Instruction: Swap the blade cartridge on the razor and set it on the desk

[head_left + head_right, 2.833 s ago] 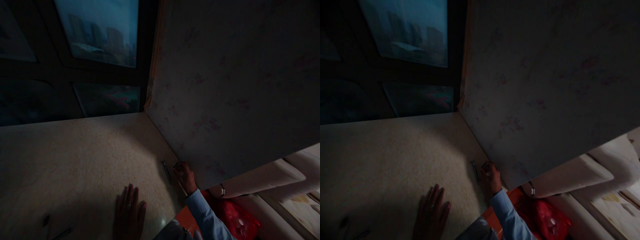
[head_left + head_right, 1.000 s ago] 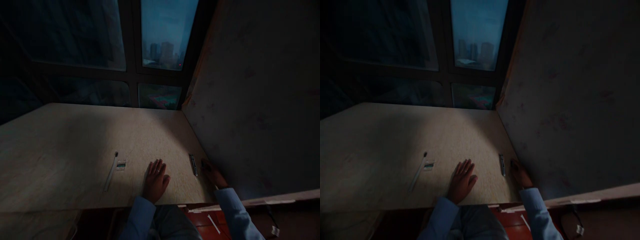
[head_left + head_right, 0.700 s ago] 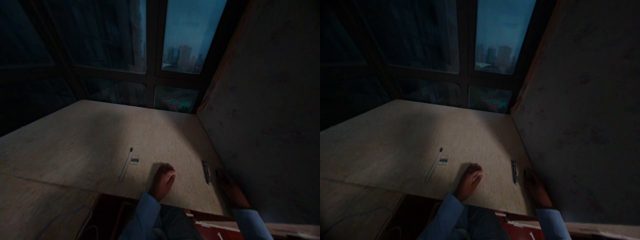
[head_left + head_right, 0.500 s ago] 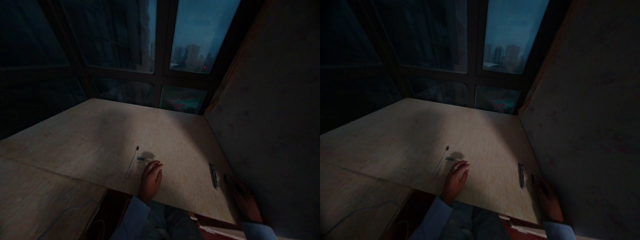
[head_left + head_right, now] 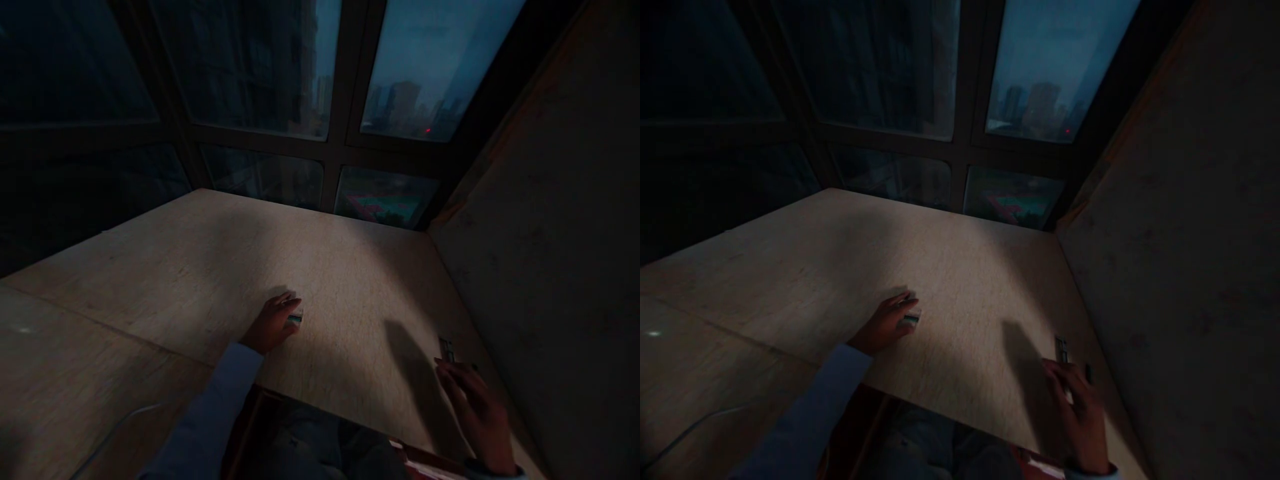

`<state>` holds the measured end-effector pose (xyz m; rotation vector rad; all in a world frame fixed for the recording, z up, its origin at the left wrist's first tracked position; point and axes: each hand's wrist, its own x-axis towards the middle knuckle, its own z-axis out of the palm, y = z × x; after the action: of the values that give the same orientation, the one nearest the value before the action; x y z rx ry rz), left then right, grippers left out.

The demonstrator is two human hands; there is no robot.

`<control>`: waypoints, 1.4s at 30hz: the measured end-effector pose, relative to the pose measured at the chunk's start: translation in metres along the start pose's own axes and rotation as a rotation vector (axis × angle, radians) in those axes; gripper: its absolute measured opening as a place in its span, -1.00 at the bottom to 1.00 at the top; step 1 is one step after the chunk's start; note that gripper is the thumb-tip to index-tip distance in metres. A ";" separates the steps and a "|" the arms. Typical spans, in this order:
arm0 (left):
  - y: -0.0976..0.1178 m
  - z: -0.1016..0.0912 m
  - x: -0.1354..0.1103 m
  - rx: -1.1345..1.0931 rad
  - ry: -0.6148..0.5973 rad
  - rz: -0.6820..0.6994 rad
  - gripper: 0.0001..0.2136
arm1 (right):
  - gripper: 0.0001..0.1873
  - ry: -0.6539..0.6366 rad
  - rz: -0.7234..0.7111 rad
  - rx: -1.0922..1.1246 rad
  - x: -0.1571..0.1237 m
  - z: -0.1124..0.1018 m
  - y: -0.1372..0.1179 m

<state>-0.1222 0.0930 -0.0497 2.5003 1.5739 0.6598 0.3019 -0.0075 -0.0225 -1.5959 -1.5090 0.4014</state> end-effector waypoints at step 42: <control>0.152 0.012 0.033 -0.035 0.065 0.191 -0.38 | -0.89 -0.221 -0.322 0.165 0.024 0.064 -0.084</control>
<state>0.0211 0.0545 -0.0015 2.6508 1.3404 0.7934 0.2061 0.0278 0.0132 -1.1850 -1.8157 0.5165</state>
